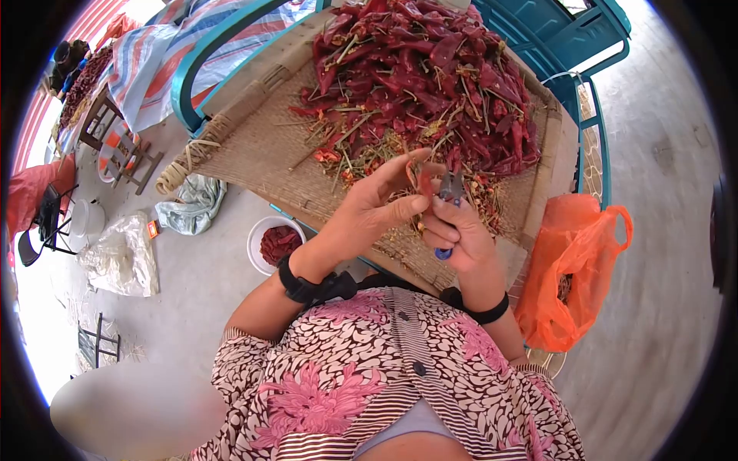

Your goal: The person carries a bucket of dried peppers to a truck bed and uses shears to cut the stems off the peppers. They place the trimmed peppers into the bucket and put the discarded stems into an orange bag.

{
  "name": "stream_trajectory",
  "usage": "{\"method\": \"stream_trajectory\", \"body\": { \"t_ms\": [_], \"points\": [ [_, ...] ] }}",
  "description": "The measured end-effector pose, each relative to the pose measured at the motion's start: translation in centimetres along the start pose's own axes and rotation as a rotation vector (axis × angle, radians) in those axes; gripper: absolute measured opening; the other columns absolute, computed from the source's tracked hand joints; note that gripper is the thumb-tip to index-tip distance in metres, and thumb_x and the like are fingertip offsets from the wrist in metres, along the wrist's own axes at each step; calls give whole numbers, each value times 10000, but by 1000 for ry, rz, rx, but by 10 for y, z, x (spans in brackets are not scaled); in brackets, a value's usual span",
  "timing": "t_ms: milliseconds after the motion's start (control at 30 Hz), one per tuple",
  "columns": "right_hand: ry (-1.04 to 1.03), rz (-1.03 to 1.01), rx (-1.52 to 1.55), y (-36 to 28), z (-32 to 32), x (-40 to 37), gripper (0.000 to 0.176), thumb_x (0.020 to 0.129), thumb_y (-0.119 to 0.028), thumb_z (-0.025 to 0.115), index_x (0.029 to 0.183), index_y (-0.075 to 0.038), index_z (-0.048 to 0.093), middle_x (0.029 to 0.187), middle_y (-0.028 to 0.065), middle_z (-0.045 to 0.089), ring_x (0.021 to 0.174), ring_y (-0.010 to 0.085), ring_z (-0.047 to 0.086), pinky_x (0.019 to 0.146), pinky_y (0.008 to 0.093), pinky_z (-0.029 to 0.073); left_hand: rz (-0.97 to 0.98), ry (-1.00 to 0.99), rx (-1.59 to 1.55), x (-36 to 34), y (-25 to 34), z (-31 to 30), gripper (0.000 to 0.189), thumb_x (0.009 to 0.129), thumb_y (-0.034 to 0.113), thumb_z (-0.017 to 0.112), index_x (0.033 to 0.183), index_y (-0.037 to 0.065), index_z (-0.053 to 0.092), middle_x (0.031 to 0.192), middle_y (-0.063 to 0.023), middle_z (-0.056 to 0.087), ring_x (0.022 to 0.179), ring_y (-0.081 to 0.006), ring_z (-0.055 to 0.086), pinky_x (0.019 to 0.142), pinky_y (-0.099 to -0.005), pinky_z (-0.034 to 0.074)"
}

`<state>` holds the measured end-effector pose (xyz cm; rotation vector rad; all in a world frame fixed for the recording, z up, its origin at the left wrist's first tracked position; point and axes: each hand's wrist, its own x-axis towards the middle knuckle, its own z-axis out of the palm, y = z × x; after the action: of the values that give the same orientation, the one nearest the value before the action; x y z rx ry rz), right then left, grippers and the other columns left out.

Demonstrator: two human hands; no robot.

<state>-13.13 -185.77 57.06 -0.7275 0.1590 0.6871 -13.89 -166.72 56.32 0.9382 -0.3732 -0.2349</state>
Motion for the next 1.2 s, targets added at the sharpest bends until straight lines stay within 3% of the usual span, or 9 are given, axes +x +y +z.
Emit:
{"method": "stream_trajectory", "body": {
  "t_ms": [133, 233, 333, 500, 600, 800, 900, 1000, 1200],
  "points": [
    [140, -99, -162, 2, 15, -3, 219, 902, -102, 622, 1115, -65, 588, 708, -52, 514, 456, 8, 357, 395, 181, 254, 26, 38, 184, -5, -10, -1, 585, 914, 193, 629, 1395, -7, 363, 1258, -98, 555, 1146, -164, 530, 981, -317, 421],
    [228, -404, -362, 0, 14, -3, 271, 898, -142, 643, 1152, -56, 601, 688, -69, 490, 474, 7, 362, 420, 170, 244, 38, 79, 302, -11, -13, -2, 507, 913, 149, 626, 1355, 3, 425, 1184, -68, 594, 1085, -135, 547, 933, -299, 446],
    [151, -495, -799, -6, 41, -7, 293, 888, -163, 661, 1159, -58, 622, 699, -71, 487, 527, 14, 385, 468, 172, 257, 107, 105, 499, -13, -12, -1, 432, 898, 112, 637, 1296, 18, 497, 1122, -55, 617, 1027, -121, 566, 892, -286, 458],
    [50, -925, -1501, -3, 44, 8, 123, 809, -17, 693, 928, -46, 700, 908, 33, 569, 742, 121, 554, 631, 239, 439, 219, 186, 711, -14, -15, -2, 333, 871, 58, 652, 1192, 16, 571, 1026, -58, 640, 937, -112, 587, 839, -267, 465],
    [59, -1047, -1579, 2, 44, 9, 200, 777, -21, 712, 963, -78, 665, 913, 51, 608, 733, 176, 620, 613, 275, 490, 88, 264, 704, -18, -15, 1, 259, 866, 36, 636, 1120, 7, 591, 934, -93, 641, 780, -182, 621, 677, -294, 498],
    [-36, -1173, -1799, 5, 37, 13, 157, 816, -16, 669, 951, -84, 629, 952, 67, 650, 727, 171, 652, 571, 270, 508, 57, 339, 407, -17, -25, 5, 120, 924, 84, 585, 1004, -5, 601, 722, -28, 571, 651, -68, 535, 551, -248, 446],
    [84, -1007, -1460, 12, 38, 10, 76, 874, -72, 642, 944, -63, 611, 886, 48, 648, 610, 120, 610, 505, 239, 473, 13, 247, 274, -19, -20, 5, 115, 931, 93, 578, 991, -1, 605, 723, -23, 559, 637, -67, 504, 547, -253, 440],
    [171, -569, -1036, 10, 51, -3, 97, 929, -145, 606, 925, -49, 593, 818, 34, 635, 489, 66, 504, 444, 212, 407, -10, 127, 556, -21, -11, -3, 171, 952, 129, 560, 1056, 1, 607, 805, -24, 584, 704, -70, 514, 633, -229, 446],
    [71, -326, -568, 6, 47, -5, 117, 955, -184, 577, 919, -72, 583, 755, 25, 605, 426, 35, 386, 412, 206, 353, 30, 20, 587, -24, -5, -13, 166, 940, 134, 575, 1026, -3, 609, 816, -49, 605, 723, -89, 548, 652, -239, 455]
  ]
}}
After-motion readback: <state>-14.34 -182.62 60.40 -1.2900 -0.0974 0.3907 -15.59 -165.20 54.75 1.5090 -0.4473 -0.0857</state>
